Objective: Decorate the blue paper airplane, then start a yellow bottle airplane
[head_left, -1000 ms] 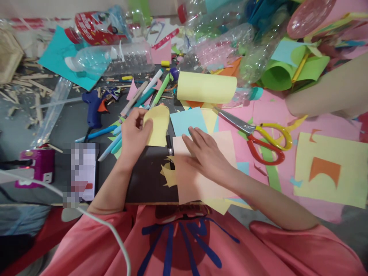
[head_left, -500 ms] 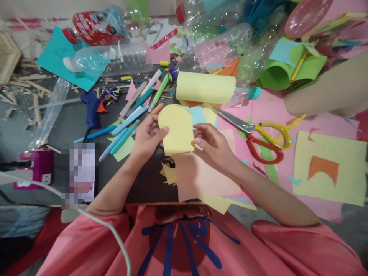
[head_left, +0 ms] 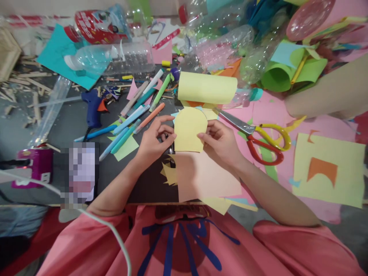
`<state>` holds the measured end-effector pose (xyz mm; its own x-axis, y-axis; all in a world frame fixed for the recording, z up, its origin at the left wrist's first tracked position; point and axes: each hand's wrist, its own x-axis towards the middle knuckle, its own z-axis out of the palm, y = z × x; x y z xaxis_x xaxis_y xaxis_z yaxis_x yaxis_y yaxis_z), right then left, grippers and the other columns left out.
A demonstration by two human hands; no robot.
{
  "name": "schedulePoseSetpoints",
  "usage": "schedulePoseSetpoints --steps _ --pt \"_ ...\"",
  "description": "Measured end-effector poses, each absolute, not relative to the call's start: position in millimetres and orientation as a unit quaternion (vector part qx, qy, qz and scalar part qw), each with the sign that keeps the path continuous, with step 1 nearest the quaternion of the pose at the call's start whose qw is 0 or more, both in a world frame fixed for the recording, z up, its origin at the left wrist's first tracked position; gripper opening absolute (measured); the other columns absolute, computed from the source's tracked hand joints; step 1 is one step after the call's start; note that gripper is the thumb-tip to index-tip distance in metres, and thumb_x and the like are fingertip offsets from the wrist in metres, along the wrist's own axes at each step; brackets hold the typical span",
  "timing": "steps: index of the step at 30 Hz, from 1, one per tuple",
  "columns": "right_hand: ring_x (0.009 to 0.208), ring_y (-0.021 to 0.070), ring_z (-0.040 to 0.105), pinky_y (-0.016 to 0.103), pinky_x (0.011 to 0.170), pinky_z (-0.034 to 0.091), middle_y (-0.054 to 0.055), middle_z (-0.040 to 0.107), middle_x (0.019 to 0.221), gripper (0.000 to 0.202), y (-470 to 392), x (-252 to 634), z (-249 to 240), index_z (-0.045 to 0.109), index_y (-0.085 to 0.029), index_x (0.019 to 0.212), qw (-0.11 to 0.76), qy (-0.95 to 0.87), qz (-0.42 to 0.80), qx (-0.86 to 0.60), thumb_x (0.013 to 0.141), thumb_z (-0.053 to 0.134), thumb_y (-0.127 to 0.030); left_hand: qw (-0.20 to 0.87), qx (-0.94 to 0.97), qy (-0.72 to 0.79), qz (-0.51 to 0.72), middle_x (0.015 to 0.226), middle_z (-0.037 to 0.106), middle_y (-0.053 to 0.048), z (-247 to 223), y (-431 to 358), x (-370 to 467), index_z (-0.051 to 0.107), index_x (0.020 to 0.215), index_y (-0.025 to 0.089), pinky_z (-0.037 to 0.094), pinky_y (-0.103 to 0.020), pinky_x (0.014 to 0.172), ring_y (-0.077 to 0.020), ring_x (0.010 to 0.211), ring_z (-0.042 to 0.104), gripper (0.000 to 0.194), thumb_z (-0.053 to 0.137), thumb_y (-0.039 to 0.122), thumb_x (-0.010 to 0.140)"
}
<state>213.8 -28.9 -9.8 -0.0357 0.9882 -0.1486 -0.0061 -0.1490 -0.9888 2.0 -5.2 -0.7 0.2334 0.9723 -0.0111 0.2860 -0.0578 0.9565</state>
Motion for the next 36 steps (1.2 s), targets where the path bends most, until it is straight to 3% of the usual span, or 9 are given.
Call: schedulePoseSetpoints --steps 8,12,15,19,24,31,36 --pt "0.055 0.0122 0.048 0.027 0.059 0.041 -0.012 0.052 0.061 0.046 -28 217 -18 0.051 -0.031 0.122 0.456 -0.447 0.548 -0.54 0.08 0.07 -0.03 0.39 0.678 0.506 0.362 0.082 0.075 0.001 -13 -5 -1 0.057 0.109 0.021 0.051 -0.025 0.069 -0.0136 0.075 0.069 0.026 0.062 0.025 0.084" --pt "0.056 0.0121 0.049 0.028 0.062 0.042 -0.012 0.049 0.06 0.044 -23 222 -17 0.052 -0.029 0.121 0.453 -0.511 0.462 -0.566 0.08 0.066 -0.025 0.313 0.749 0.485 0.325 0.09 0.077 -0.002 -10 -4 -3 0.065 0.091 0.021 0.052 -0.031 0.08 -0.0169 0.084 0.072 0.009 0.057 0.023 0.089" --pt "0.055 0.0117 0.047 0.028 0.06 0.04 -0.011 0.048 0.06 0.037 -21 226 -17 0.055 -0.026 0.119 0.435 -0.557 0.404 -0.58 0.084 0.064 -0.025 0.264 0.787 0.478 0.289 0.095 0.078 -0.003 -6 -3 -4 0.069 0.093 0.02 0.051 -0.034 0.086 -0.0201 0.095 0.072 0.017 0.053 0.022 0.093" --pt "0.054 0.012 0.046 0.027 0.059 0.04 -0.01 0.05 0.06 0.034 -20 226 -17 0.055 -0.025 0.119 0.425 -0.579 0.393 -0.574 0.086 0.061 -0.025 0.246 0.823 0.461 0.224 0.117 0.075 -0.009 -4 -4 -2 0.069 0.111 0.017 0.049 -0.038 0.098 -0.0251 0.115 0.067 0.023 0.054 0.023 0.093" --pt "0.054 0.0129 0.049 0.029 0.061 0.043 -0.009 0.055 0.063 0.033 -20 224 -15 0.055 -0.026 0.118 0.412 -0.581 0.394 -0.582 0.085 0.06 -0.023 0.269 0.838 0.462 0.109 0.144 0.06 -0.013 -1 -6 2 0.052 0.141 0.015 0.041 -0.046 0.112 -0.0314 0.138 0.05 0.056 0.064 0.023 0.087" --pt "0.058 0.0148 0.053 0.03 0.061 0.045 -0.008 0.051 0.065 0.032 -18 231 -17 0.052 -0.027 0.117 0.415 -0.608 0.343 -0.583 0.086 0.059 -0.022 0.29 0.821 0.489 0.057 0.15 0.055 -0.014 4 -4 4 0.043 0.149 0.014 0.037 -0.048 0.115 -0.0327 0.142 0.044 0.067 0.065 0.025 0.087" --pt "0.076 0.0187 0.06 0.035 0.071 0.049 0.001 0.063 0.083 0.011 -12 251 -12 0.058 -0.024 0.092 0.372 -0.7 0.192 -0.578 0.088 0.05 -0.018 0.274 0.827 0.488 0.048 0.147 0.058 -0.012 7 -5 4 0.046 0.149 0.019 0.035 -0.049 0.115 -0.0325 0.142 0.044 0.061 0.061 0.027 0.091"
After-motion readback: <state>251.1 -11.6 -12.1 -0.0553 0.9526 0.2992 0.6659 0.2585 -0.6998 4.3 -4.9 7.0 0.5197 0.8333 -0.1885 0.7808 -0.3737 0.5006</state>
